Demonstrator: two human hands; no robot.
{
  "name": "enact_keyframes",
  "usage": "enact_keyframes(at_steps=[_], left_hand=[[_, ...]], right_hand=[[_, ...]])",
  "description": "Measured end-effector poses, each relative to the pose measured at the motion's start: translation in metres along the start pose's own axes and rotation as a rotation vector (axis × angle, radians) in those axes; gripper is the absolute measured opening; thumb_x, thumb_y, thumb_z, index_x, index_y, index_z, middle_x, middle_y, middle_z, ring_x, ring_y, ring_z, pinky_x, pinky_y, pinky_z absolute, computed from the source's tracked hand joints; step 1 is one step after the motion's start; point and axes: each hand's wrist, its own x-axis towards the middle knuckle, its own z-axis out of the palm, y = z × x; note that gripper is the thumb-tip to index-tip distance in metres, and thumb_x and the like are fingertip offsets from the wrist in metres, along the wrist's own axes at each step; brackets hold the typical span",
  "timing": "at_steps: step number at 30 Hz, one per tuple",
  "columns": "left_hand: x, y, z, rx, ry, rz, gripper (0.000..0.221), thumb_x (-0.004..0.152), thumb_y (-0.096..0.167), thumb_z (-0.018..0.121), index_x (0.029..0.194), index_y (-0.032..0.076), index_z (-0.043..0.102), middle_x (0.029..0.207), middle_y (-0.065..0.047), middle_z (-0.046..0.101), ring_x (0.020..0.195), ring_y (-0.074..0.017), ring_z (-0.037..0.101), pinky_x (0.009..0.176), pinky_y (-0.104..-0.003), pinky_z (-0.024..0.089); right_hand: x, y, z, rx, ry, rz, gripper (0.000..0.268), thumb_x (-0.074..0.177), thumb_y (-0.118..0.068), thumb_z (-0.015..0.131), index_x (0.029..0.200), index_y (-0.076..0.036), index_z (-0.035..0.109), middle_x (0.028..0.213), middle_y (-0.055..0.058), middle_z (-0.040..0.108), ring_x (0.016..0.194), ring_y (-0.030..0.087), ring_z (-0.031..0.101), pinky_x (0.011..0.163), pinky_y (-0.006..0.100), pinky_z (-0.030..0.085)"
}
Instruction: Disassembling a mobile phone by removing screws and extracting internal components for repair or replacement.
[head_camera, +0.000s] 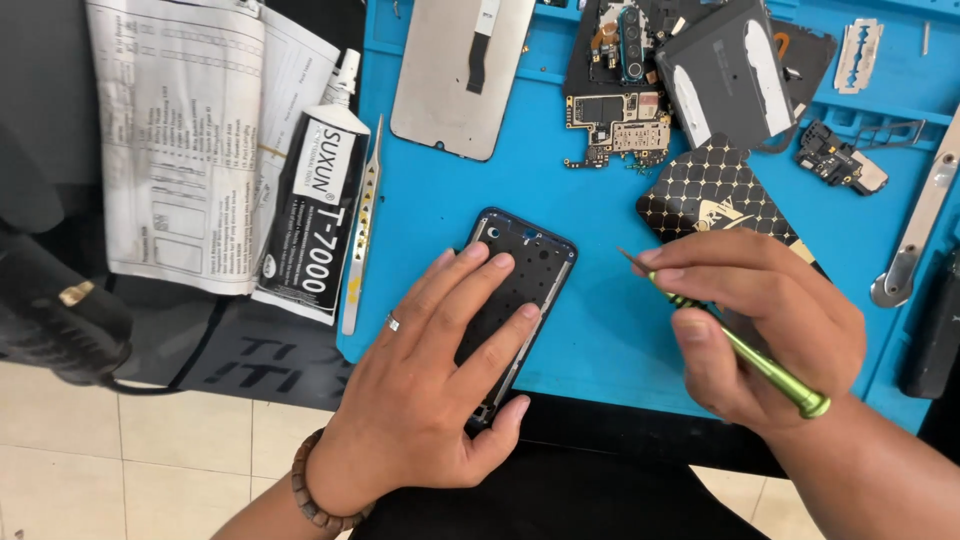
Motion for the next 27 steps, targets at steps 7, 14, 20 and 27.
enact_keyframes(at_steps=[7, 14, 20, 27], left_hand=[[-0.004, 0.012, 0.009, 0.292, 0.319, -0.196, 0.055, 0.086, 0.048, 0.055, 0.119, 0.004, 0.056, 0.120, -0.020, 0.056, 0.108, -0.0363, 0.057, 0.093, -0.051, 0.045], [0.003, 0.020, 0.005, 0.313, 0.091, -0.325, 0.080, 0.081, 0.055, 0.071, 0.136, 0.006, 0.041, 0.112, -0.017, 0.053, 0.099, -0.0333, 0.052, 0.084, -0.049, 0.043], [0.009, 0.016, 0.000, 0.062, 0.073, -0.399, 0.086, 0.078, 0.040, 0.078, 0.139, 0.001, 0.033, 0.110, -0.014, 0.049, 0.098, -0.0287, 0.050, 0.086, -0.044, 0.042], [0.006, 0.013, -0.001, -0.272, 0.193, -0.376, 0.054, 0.090, 0.021, 0.064, 0.135, 0.002, 0.040, 0.095, -0.007, 0.045, 0.083, -0.0187, 0.046, 0.076, -0.029, 0.045]], right_hand=[[0.016, 0.000, 0.000, -0.006, 0.111, -0.270, 0.043, 0.099, -0.018, 0.028, 0.082, 0.010, 0.057, 0.091, 0.030, 0.063, 0.091, 0.047, 0.066, 0.080, 0.049, 0.052], [-0.003, 0.019, 0.003, -0.357, -0.184, -0.248, 0.014, 0.091, -0.019, 0.063, 0.088, -0.005, 0.060, 0.071, 0.009, 0.052, 0.060, 0.028, 0.052, 0.051, 0.039, 0.041], [0.002, 0.014, 0.002, -0.449, -0.290, -0.356, 0.010, 0.089, -0.016, 0.059, 0.092, -0.008, 0.062, 0.080, 0.009, 0.054, 0.068, 0.029, 0.053, 0.058, 0.040, 0.046], [-0.001, 0.015, 0.002, -0.428, -0.323, -0.367, 0.011, 0.083, -0.006, 0.051, 0.089, -0.009, 0.060, 0.087, 0.011, 0.056, 0.076, 0.031, 0.051, 0.070, 0.045, 0.048]])
